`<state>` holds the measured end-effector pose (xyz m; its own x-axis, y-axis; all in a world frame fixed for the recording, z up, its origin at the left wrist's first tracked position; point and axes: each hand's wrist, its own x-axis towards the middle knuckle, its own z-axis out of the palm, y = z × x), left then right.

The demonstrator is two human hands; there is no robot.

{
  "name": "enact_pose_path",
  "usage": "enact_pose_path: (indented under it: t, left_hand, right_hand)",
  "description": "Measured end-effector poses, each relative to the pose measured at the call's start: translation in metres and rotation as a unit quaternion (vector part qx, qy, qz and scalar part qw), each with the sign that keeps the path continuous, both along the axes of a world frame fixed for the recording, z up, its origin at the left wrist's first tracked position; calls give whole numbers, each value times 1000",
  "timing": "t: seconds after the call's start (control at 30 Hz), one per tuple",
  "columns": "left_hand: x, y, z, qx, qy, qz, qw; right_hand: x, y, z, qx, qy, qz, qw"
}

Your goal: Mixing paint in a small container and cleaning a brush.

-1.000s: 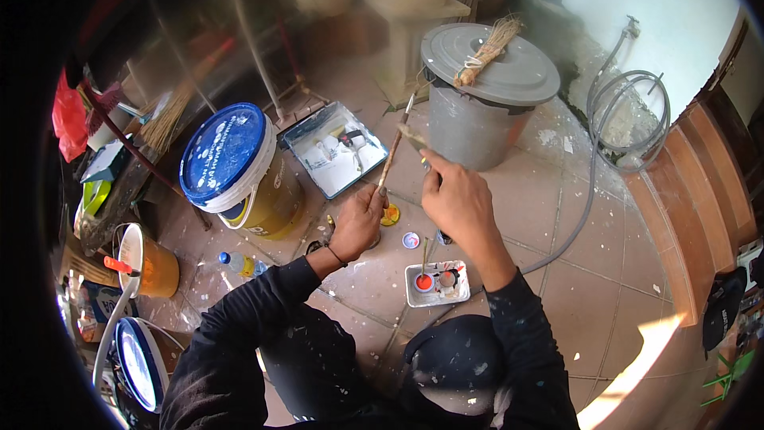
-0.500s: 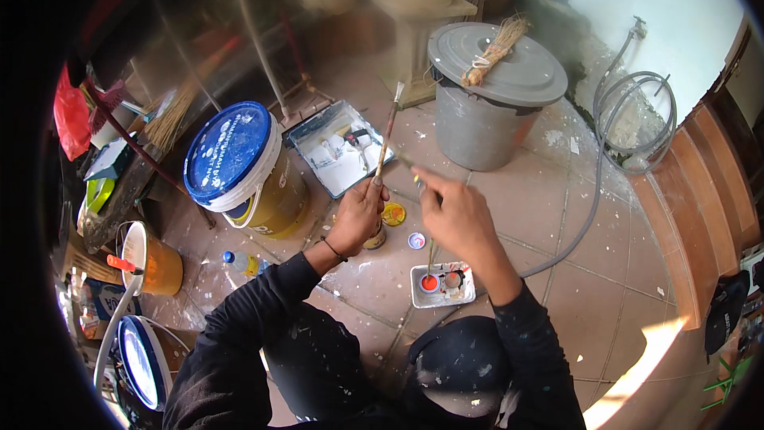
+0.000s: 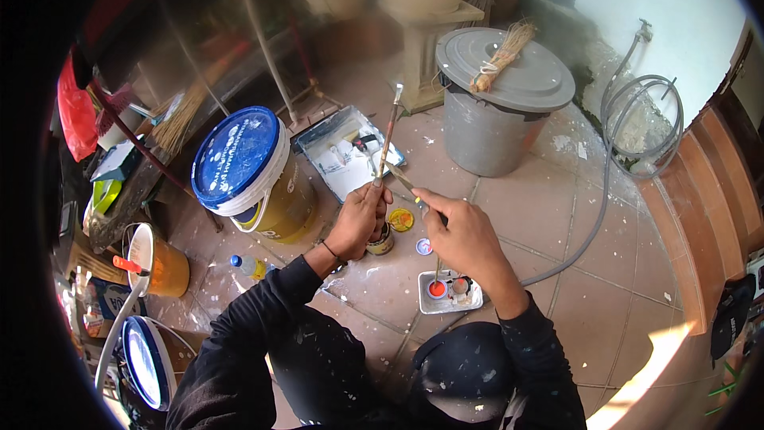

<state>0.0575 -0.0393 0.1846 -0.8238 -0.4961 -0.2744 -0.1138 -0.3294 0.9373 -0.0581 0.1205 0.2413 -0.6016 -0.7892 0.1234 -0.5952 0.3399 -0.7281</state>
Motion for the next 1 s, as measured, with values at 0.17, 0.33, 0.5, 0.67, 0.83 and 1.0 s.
enact_pose_path:
  t: [0.17, 0.33, 0.5, 0.67, 0.83, 1.0]
  left_hand:
    - [2, 5, 3, 52, 7, -56, 997]
    - [6, 0, 4, 58, 28, -52, 997]
    - [4, -8, 4, 74, 48, 25, 996]
    - [2, -6, -1, 76, 56, 24, 995]
    - [-4, -3, -15, -70, 47, 67, 994]
    - [-8, -3, -23, -232, 40, 85, 968]
  right_hand:
    - [-21, -10, -15, -87, 47, -77, 992]
    - [-16, 0, -20, -112, 10, -55, 992]
    - [7, 12, -8, -43, -16, 18, 999]
    - [18, 8, 0, -3, 29, 1, 1000]
    - [28, 5, 4, -5, 162, -6, 987]
    - [33, 4, 12, 33, 188, 8, 982]
